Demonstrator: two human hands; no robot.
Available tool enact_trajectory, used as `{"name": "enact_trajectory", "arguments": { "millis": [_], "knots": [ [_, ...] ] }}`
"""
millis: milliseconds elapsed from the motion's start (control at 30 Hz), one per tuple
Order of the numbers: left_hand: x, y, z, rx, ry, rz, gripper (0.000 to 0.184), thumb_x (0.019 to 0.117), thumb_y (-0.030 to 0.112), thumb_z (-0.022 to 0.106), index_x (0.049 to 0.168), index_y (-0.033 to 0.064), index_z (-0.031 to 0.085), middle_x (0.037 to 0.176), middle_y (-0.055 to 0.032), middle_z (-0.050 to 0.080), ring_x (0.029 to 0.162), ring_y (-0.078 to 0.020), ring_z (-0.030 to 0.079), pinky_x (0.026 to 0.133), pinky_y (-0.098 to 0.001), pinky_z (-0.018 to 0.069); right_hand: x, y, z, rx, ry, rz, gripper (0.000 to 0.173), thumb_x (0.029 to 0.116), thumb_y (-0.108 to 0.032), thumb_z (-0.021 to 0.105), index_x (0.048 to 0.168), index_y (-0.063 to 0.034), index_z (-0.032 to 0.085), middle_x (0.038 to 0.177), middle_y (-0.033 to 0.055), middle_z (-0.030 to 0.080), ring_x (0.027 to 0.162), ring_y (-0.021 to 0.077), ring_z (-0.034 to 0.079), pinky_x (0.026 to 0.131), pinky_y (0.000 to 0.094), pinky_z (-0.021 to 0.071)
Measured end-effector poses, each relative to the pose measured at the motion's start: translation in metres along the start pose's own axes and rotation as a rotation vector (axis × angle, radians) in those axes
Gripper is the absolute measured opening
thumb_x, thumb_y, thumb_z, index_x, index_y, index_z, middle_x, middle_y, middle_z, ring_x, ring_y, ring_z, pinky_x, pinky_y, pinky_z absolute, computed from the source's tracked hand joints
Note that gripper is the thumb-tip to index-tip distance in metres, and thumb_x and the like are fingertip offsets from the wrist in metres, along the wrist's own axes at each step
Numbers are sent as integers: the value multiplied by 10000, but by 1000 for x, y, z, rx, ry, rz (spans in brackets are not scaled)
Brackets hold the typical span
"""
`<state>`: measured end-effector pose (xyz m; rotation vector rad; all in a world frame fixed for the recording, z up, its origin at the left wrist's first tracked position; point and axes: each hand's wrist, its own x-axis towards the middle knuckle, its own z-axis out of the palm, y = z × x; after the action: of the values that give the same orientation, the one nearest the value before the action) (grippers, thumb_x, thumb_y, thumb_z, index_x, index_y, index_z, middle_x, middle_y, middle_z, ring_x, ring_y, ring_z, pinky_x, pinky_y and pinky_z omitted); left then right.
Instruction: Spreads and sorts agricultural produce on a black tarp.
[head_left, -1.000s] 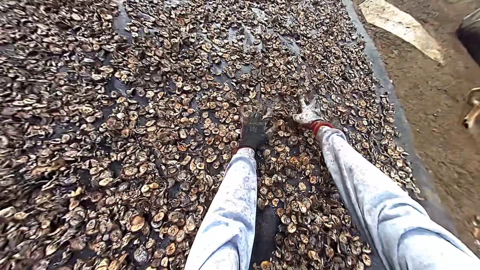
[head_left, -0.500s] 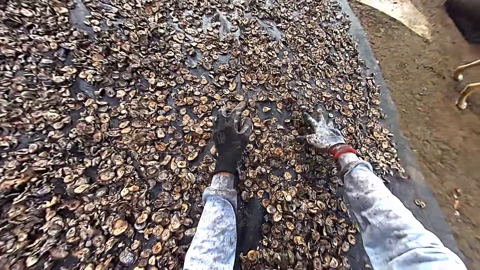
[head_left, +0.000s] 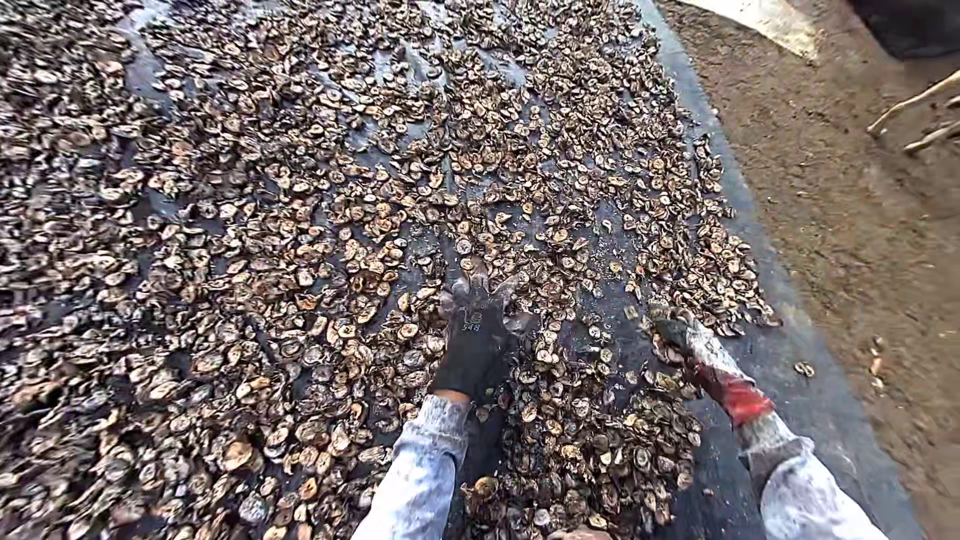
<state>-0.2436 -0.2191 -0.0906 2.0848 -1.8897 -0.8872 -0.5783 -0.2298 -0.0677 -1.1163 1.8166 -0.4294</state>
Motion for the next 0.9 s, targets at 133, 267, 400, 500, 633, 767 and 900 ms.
{"name": "enact_trajectory", "arguments": {
  "millis": [133,267,400,500,633,767,900],
  "knots": [
    [74,29,49,-15,38,68,852,951,528,663,1631,173,290,1701,-219,153,1559,-475,109,1204,-718,126,39,-14,-37,-210,50,-45,455,1072,-145,519,1478,47,451,1372,241,596,1221,276,611,1060,409,482],
    [115,61,87,77,-83,120,700,977,376,661,1565,91,410,1614,-249,356,1487,-486,314,1168,-702,259,53,-53,-52,-620,102,83,480,1126,-248,392,1481,66,469,1542,305,442,1469,445,391,1224,587,256],
    [116,79,43,-75,-55,134,418,1034,229,576,1374,-15,583,1357,-286,598,1318,-455,536,1107,-636,387,73,-72,-52,-375,185,6,504,1129,-264,380,1477,95,444,1525,309,454,1438,405,437,1207,536,290],
    [119,82,28,-15,150,64,465,983,328,635,1346,38,630,1368,-288,590,1290,-481,549,1044,-676,421,118,-60,-48,-187,249,-206,498,1045,-191,562,1518,-73,459,1443,246,557,1297,374,573,1086,559,454],
    [120,75,58,149,-68,106,908,835,666,698,1601,318,355,1684,-250,176,1531,-532,132,1134,-791,169,67,-44,-11,-409,-33,-231,800,960,-103,651,1630,-308,263,1484,223,537,1235,449,606,971,677,487],
    [109,74,82,98,-180,245,548,1010,298,623,1511,114,499,1602,-223,388,1499,-453,307,1193,-672,244,-49,0,80,-819,-486,-611,926,793,-583,768,1596,-392,349,1702,193,191,1554,489,136,1185,750,151],
    [115,97,71,63,-159,150,489,1036,261,573,1455,14,524,1488,-272,505,1423,-453,432,1170,-640,312,-105,69,108,-608,-525,-834,625,856,-429,753,1439,-253,614,1629,219,365,1529,515,199,1207,741,81]
  ]
}}
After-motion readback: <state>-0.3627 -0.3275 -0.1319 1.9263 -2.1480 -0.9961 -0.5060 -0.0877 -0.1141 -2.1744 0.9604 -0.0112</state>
